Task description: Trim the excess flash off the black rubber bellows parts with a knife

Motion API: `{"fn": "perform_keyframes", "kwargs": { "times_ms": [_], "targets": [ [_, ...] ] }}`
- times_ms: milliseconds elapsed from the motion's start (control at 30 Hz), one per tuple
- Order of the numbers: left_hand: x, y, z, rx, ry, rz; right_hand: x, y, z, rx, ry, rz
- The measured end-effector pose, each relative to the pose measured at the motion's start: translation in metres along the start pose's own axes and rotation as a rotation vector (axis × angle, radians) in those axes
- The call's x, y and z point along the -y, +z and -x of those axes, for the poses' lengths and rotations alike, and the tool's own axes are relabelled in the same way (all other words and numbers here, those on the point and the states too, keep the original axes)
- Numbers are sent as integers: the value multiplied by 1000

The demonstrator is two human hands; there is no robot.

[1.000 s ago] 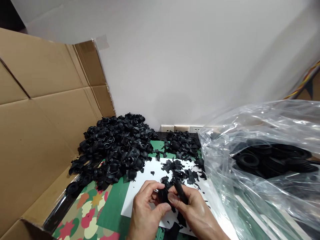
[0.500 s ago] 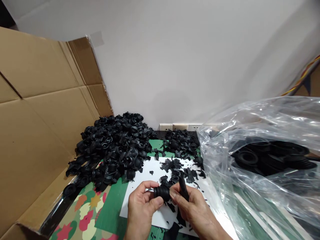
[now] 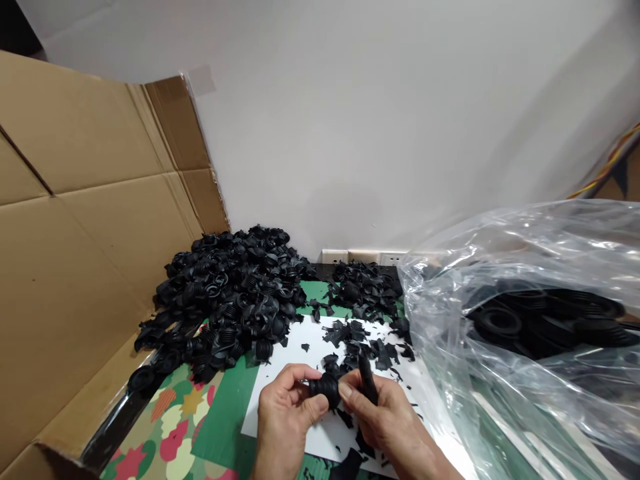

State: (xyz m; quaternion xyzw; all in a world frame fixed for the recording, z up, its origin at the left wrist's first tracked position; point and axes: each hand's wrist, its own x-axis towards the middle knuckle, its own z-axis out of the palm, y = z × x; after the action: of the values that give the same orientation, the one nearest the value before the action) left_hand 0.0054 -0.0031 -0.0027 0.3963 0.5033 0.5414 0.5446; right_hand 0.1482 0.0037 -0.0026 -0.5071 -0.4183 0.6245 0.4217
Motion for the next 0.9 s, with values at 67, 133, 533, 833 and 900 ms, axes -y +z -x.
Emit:
{"fn": "perform_keyframes", "kwargs": {
  "times_ms": [67, 133, 533, 833, 900],
  "targets": [
    [-2, 0, 2, -17, 46, -20, -1, 1, 0, -10, -6, 22],
    [-3, 1, 3, -21, 85, -35, -2, 4, 1, -22, -17, 33],
    [-10, 3, 3, -79, 179, -200, 29, -25, 13, -183, -222, 108],
    [-6, 3, 2, -62, 161, -175, 31, -21, 17, -81, -207, -4],
    [-6, 3, 2, -57, 150, -167, 28, -14, 17, -70, -189, -131]
  ]
}}
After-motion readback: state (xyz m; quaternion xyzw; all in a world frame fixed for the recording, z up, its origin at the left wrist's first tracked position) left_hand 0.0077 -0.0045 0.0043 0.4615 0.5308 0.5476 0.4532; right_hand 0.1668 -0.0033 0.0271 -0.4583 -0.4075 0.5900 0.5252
